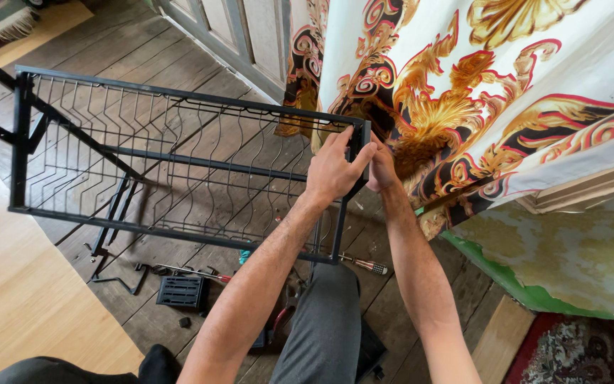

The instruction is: The person assembles a black metal wire rack by hand, attaching corner brackets and securing components with screws. They handle the rack frame, plastic trays, and small hardware pieces, using a screwdriver to tighten fasteners.

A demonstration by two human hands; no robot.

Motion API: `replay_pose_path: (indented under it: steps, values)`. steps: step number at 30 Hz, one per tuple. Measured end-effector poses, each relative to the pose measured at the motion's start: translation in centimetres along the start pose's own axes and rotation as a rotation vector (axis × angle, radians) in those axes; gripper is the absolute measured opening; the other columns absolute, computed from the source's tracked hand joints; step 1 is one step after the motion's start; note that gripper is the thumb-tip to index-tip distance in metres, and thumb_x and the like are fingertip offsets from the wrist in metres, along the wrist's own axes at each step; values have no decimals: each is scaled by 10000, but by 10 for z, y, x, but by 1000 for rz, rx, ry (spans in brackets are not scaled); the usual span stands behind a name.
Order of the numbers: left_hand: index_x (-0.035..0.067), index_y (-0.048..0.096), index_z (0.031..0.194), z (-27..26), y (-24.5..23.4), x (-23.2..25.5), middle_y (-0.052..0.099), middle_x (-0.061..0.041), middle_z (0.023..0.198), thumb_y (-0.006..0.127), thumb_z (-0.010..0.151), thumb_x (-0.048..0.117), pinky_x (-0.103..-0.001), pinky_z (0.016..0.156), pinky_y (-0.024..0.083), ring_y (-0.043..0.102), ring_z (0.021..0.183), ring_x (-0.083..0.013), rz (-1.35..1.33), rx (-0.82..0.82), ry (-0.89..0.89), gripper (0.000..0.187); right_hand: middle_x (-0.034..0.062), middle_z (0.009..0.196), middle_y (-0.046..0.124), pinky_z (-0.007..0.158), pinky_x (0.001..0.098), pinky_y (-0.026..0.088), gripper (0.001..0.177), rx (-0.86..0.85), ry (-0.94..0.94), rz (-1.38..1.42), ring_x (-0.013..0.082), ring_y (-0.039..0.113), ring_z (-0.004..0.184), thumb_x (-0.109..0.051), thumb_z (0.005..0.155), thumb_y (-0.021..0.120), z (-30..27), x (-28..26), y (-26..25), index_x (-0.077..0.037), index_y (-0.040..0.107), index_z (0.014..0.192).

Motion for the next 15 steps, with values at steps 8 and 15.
replay_pose_path:
  steps: [8, 15]
  values:
    - [18, 559, 1408, -9, -6, 0, 656, -154, 1278, 599, 900, 630, -462, 931, 546, 683, 1128, -340, -40, 45, 23, 796, 56, 1254, 686, 968, 308, 541, 384, 27, 19, 12, 164, 667, 1104, -210, 1077, 530, -8, -6, 13, -57, 560, 1428]
    - [34, 541, 1403, -9, -5, -1, 646, -179, 1298, 601, 880, 649, -484, 907, 547, 684, 1104, -374, -54, 40, 2, 809, 72, 1255, 676, 980, 325, 550, 399, 34, 49, 136, 184, 670, 1120, -273, 1082, 491, -12, -7, 19, -65, 558, 1415]
Point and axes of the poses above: each hand's wrist, its own z-axis towards the middle knuckle, its own y-axis out of the palm, x = y × z, the point moved 9 cm from there along z, towards the middle knuckle
